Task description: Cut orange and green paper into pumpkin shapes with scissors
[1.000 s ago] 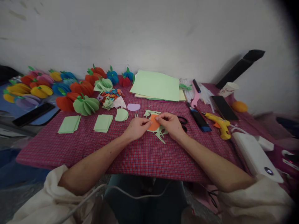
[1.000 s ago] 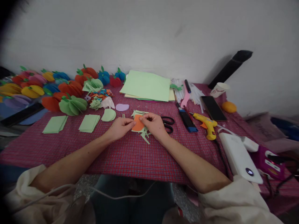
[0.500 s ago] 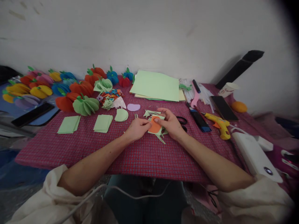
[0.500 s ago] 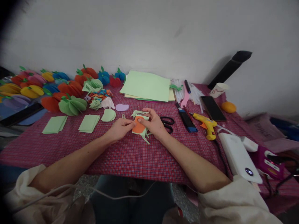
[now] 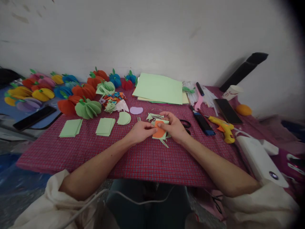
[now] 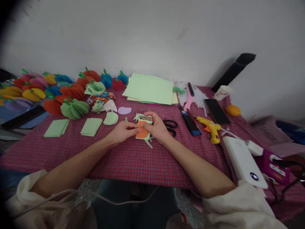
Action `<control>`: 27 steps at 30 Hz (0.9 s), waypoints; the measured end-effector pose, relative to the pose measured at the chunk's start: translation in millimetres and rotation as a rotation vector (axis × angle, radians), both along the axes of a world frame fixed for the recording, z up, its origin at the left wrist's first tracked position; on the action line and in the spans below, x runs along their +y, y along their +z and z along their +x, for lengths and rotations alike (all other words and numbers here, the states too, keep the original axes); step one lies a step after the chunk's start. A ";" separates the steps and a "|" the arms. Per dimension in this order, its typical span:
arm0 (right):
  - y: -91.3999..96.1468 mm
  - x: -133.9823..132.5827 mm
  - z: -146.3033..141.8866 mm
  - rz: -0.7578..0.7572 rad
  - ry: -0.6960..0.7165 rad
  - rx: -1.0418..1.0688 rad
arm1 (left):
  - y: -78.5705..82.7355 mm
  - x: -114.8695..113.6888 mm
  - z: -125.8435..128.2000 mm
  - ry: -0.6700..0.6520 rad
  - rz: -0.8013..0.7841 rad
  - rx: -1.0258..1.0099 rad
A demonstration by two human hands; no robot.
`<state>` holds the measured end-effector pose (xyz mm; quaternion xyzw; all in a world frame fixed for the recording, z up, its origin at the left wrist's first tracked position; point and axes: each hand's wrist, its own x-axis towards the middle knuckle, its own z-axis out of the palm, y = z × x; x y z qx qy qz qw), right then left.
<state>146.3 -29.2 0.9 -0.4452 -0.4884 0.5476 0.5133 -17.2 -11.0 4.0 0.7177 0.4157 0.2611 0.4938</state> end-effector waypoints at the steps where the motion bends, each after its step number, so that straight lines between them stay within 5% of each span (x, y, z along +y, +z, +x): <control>1: 0.4 -0.3 -0.4 0.001 0.001 0.000 | -0.6 0.0 0.0 -0.003 0.003 0.005; 14: 5.3 -2.2 0.8 0.003 0.094 0.041 | 8.4 1.9 -5.6 -0.078 -0.111 -0.071; 27: 6.1 -1.1 4.0 0.000 0.135 0.049 | 4.7 3.7 -8.1 -0.123 0.029 0.024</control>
